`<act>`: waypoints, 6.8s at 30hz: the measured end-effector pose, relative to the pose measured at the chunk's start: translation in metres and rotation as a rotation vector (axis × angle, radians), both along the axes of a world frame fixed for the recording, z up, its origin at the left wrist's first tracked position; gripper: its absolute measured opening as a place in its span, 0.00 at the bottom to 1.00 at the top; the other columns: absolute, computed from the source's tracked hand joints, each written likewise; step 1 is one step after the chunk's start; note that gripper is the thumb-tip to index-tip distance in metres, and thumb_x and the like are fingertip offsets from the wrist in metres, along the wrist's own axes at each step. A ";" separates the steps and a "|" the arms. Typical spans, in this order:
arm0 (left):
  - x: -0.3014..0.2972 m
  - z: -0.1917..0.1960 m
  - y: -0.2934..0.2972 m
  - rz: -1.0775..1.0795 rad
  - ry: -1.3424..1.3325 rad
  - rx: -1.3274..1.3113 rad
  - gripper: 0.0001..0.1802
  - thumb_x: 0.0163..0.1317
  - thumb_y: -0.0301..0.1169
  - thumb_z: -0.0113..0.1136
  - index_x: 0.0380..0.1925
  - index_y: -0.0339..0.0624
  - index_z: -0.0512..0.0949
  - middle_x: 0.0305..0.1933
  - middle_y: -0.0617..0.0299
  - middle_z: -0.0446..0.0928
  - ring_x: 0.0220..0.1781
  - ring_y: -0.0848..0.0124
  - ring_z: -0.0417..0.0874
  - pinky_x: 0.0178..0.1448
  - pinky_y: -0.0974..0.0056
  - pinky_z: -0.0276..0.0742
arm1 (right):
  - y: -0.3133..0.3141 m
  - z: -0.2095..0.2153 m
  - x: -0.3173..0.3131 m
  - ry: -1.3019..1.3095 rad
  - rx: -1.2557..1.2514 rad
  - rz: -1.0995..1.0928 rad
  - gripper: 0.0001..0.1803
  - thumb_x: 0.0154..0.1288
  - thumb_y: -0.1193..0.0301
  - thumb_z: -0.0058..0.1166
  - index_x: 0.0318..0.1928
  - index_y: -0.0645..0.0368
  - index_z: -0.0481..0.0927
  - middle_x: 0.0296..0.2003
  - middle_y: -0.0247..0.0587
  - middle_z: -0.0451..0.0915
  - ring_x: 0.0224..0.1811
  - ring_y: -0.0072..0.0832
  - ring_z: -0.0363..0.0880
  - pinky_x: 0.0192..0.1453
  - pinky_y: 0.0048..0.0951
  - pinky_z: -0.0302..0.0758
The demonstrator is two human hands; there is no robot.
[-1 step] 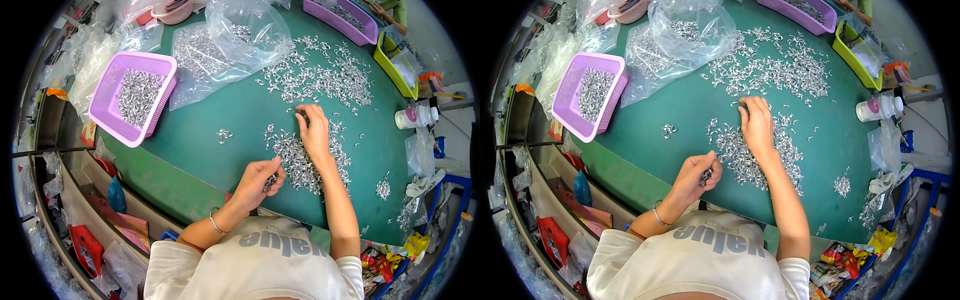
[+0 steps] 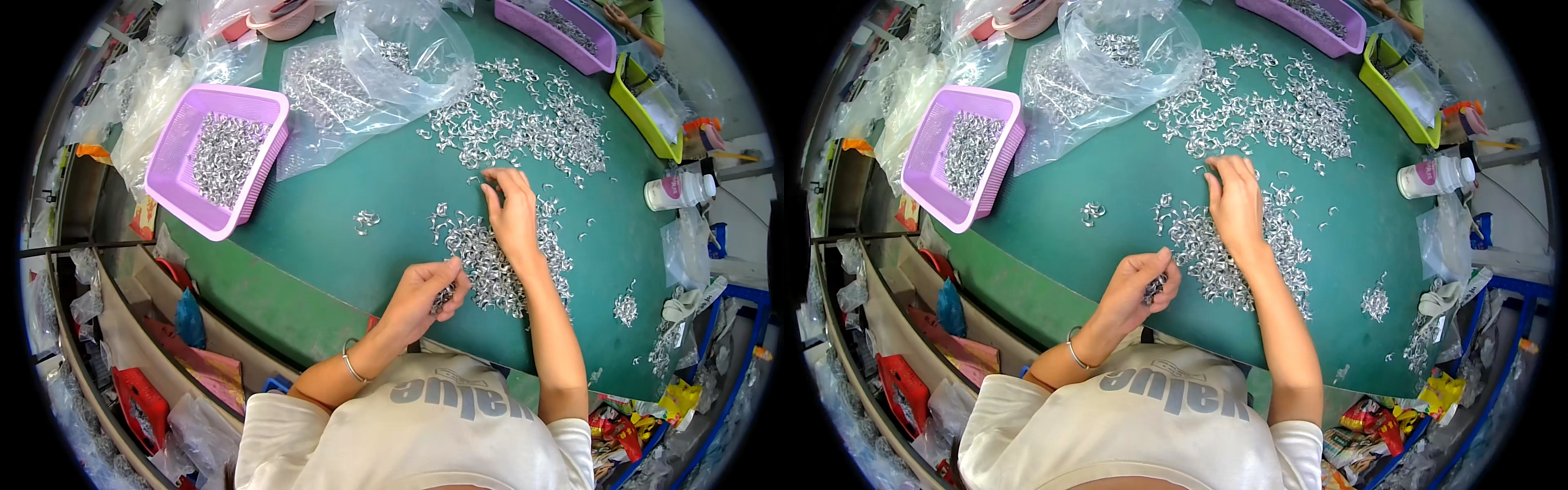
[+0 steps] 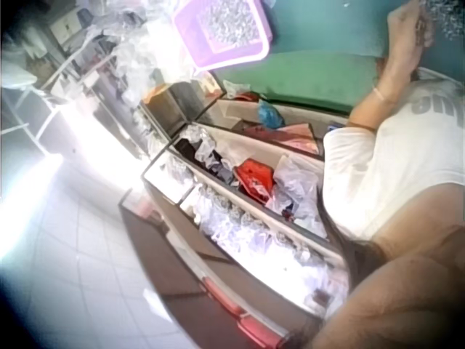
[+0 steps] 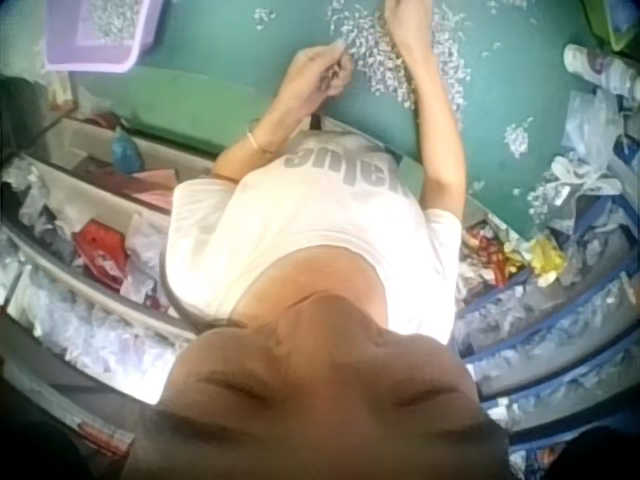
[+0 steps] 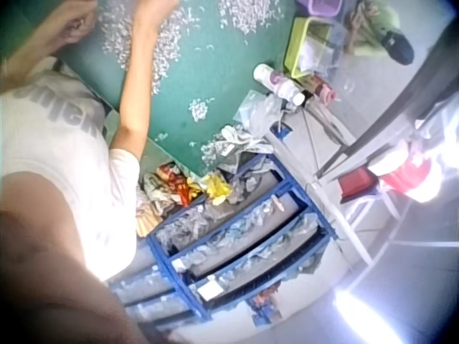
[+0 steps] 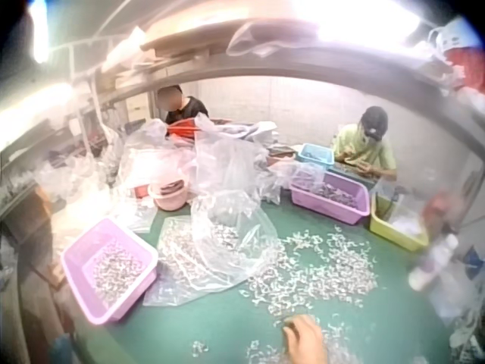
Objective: The person sorts small metal rings on a green table by hand, picking them up from a pile and placing selected ones into a small purple basket.
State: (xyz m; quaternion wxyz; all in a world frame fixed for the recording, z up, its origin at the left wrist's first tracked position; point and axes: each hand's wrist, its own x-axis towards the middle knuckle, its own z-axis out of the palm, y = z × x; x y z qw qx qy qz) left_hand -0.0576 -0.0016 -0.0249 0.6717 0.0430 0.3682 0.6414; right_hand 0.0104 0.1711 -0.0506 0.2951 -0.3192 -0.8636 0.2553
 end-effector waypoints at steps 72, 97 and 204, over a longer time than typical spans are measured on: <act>-0.004 0.008 -0.014 0.105 -0.254 0.140 0.10 0.61 0.32 0.38 0.24 0.39 0.65 0.20 0.57 0.64 0.15 0.77 0.57 0.14 0.76 0.51 | -0.058 0.008 0.000 -0.241 0.071 0.317 0.19 0.45 0.70 0.60 0.41 0.58 0.74 0.46 0.39 0.69 0.48 0.34 0.65 0.52 0.39 0.58; -0.002 -0.004 -0.009 0.326 -0.951 0.016 0.05 0.63 0.27 0.45 0.37 0.40 0.70 0.29 0.64 0.65 0.34 0.74 0.68 0.34 0.70 0.68 | -0.038 0.007 0.001 -0.186 0.119 0.131 0.10 0.49 0.75 0.56 0.35 0.61 0.77 0.34 0.37 0.73 0.40 0.33 0.67 0.44 0.34 0.60; -0.039 -0.012 -0.005 0.383 1.424 -0.109 0.09 0.46 0.21 0.62 0.31 0.35 0.78 0.19 0.59 0.69 0.19 0.73 0.68 0.25 0.70 0.65 | -0.064 0.006 0.009 -0.228 0.151 0.096 0.05 0.50 0.79 0.51 0.30 0.61 0.74 0.29 0.37 0.72 0.36 0.33 0.67 0.40 0.33 0.60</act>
